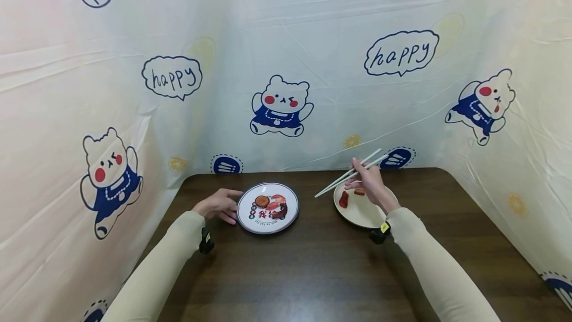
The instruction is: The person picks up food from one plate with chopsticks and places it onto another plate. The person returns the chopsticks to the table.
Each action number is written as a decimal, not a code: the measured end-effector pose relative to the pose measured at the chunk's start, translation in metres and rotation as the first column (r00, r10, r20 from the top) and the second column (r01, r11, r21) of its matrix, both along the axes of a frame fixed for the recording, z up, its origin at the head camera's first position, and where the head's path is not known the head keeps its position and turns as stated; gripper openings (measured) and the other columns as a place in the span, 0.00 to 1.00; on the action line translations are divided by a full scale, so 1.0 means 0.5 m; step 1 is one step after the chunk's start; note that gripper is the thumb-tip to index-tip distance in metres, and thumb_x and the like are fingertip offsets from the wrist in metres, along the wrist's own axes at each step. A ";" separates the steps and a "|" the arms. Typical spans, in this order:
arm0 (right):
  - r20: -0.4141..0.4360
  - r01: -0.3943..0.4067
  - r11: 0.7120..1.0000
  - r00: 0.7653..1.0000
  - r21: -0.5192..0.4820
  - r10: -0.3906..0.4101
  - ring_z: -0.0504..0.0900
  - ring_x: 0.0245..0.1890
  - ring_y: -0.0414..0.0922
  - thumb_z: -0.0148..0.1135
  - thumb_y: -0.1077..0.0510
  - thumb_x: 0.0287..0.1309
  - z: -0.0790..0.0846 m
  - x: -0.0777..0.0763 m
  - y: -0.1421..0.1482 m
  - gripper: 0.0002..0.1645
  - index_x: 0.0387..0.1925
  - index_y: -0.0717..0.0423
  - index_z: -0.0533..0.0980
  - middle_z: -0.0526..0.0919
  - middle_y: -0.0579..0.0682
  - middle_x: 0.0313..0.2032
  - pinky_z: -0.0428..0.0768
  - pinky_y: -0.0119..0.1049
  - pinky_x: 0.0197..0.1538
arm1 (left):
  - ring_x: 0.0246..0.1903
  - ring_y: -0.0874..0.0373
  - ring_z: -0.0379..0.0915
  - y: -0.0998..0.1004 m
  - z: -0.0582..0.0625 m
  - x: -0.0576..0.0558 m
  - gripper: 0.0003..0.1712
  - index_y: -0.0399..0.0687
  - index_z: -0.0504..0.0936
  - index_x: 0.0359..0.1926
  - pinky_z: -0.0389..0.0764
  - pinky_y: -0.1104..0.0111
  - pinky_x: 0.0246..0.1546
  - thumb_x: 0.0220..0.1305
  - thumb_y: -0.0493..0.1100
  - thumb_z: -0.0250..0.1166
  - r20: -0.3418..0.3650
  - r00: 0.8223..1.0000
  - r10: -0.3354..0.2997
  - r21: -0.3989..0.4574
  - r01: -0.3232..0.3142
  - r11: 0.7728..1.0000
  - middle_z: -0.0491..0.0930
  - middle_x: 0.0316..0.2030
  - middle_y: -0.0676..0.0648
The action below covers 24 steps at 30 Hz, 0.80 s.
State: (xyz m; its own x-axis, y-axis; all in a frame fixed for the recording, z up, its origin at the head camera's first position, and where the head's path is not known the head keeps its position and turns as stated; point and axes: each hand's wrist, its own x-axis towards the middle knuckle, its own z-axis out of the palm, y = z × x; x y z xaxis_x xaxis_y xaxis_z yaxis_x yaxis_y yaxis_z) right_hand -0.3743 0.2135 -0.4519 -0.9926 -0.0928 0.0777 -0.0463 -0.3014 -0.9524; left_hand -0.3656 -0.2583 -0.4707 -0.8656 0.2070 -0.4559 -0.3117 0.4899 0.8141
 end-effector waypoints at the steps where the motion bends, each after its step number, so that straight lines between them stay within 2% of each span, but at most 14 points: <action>1: -0.001 -0.001 1.000 1.000 -0.007 0.001 0.83 0.21 0.52 0.51 0.49 0.68 0.000 0.000 0.003 0.23 0.39 0.70 0.70 0.79 0.64 0.25 0.84 0.51 0.30 | 0.30 0.44 0.80 0.000 0.000 0.000 0.36 0.45 0.59 0.71 0.84 0.54 0.34 0.62 0.31 0.58 0.001 1.000 -0.002 -0.001 0.002 1.000 0.73 0.38 0.33; 5: -0.007 0.002 1.000 1.000 -0.015 -0.002 0.83 0.20 0.52 0.51 0.50 0.68 -0.001 0.002 0.014 0.24 0.40 0.72 0.69 0.78 0.63 0.26 0.84 0.51 0.30 | 0.30 0.43 0.80 0.001 -0.001 -0.002 0.36 0.45 0.60 0.71 0.84 0.55 0.33 0.62 0.32 0.58 -0.006 1.000 0.001 -0.010 -0.001 1.000 0.74 0.39 0.33; 10: -0.010 0.016 1.000 1.000 -0.002 -0.016 0.83 0.21 0.52 0.51 0.50 0.68 -0.001 0.004 0.026 0.22 0.39 0.70 0.70 0.79 0.64 0.25 0.84 0.51 0.31 | 0.30 0.44 0.80 0.002 -0.005 -0.004 0.35 0.45 0.60 0.70 0.85 0.55 0.33 0.63 0.32 0.58 -0.017 1.000 0.003 -0.017 -0.004 1.000 0.74 0.39 0.34; 17: -0.013 0.007 1.000 1.000 -0.011 -0.007 0.83 0.20 0.51 0.49 0.51 0.69 0.001 0.004 0.042 0.28 0.46 0.79 0.64 0.79 0.64 0.25 0.84 0.50 0.31 | 0.30 0.44 0.79 0.001 -0.006 -0.003 0.35 0.45 0.59 0.71 0.85 0.55 0.33 0.63 0.32 0.58 -0.015 1.000 0.003 -0.019 -0.004 1.000 0.73 0.40 0.34; 24: -0.003 0.016 1.000 1.000 0.017 -0.016 0.83 0.21 0.51 0.51 0.48 0.67 -0.006 0.001 0.059 0.24 0.41 0.70 0.70 0.80 0.63 0.25 0.84 0.50 0.32 | 0.30 0.44 0.80 0.001 -0.001 -0.001 0.36 0.45 0.59 0.71 0.84 0.54 0.34 0.62 0.32 0.58 -0.007 1.000 -0.001 -0.006 0.001 1.000 0.73 0.39 0.33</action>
State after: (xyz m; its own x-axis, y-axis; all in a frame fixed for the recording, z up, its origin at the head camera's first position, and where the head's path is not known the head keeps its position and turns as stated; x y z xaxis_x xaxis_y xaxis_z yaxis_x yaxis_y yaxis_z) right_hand -0.3738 0.2432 -0.4549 -0.9937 -0.0788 0.0794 -0.0540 -0.2840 -0.9573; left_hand -0.3659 -0.2576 -0.4712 -0.8685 0.2051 -0.4513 -0.3058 0.4949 0.8134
